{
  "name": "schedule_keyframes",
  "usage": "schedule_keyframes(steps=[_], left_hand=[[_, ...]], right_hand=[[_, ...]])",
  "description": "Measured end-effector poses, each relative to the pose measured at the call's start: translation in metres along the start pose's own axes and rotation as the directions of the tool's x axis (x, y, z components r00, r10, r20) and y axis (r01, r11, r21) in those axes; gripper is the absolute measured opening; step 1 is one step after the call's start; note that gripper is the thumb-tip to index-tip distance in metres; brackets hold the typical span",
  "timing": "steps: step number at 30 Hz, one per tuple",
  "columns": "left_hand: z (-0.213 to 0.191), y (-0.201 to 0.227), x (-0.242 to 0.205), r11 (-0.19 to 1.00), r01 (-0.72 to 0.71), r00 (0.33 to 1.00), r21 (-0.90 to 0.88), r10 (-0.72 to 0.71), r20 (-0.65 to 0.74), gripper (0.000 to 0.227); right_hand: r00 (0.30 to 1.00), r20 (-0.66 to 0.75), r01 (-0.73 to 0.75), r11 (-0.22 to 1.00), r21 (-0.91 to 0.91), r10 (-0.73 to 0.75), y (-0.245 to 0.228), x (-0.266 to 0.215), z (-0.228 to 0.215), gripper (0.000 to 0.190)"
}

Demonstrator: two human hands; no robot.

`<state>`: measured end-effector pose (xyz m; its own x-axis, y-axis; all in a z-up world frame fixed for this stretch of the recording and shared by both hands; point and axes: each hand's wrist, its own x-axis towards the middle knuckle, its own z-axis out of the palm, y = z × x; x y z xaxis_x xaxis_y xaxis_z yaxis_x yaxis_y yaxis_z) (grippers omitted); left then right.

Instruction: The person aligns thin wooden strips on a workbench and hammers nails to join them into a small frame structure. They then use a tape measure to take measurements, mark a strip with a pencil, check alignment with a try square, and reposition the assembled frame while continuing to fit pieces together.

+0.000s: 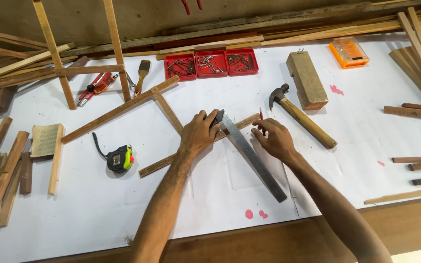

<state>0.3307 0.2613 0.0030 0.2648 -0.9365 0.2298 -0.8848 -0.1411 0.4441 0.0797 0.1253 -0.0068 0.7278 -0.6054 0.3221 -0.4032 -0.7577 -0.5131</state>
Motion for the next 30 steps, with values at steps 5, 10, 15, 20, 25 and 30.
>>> schedule_keyframes(steps=[5,10,15,20,25,30], left_hand=[[-0.001,0.003,0.004,1.0,-0.007,1.0,-0.016,0.007,-0.015,0.048],[0.003,0.006,0.011,1.0,0.002,1.0,-0.01,-0.002,-0.008,0.046],[0.004,0.01,0.013,1.0,-0.005,0.999,0.005,0.005,-0.046,0.039],[0.011,0.001,0.015,0.998,-0.056,0.995,-0.012,0.055,-0.088,0.04],[0.007,0.0,0.021,0.999,-0.049,0.996,-0.016,0.048,-0.072,0.041],[0.018,-0.009,0.032,0.998,-0.065,0.998,-0.027,0.064,-0.025,0.044]], right_hand=[[0.982,0.066,0.184,0.978,-0.101,-0.178,-0.003,0.04,0.001,0.038],[0.965,0.167,0.223,0.966,-0.134,-0.2,0.018,0.06,0.012,0.038],[0.967,0.13,0.232,0.967,-0.104,-0.218,0.028,0.071,0.012,0.034],[0.962,0.171,0.228,0.972,-0.064,-0.214,0.018,0.08,0.001,0.032],[0.957,0.21,0.218,0.974,-0.062,-0.201,0.022,0.083,0.003,0.03],[0.958,0.192,0.225,0.973,-0.048,-0.212,0.023,0.084,0.001,0.029]])
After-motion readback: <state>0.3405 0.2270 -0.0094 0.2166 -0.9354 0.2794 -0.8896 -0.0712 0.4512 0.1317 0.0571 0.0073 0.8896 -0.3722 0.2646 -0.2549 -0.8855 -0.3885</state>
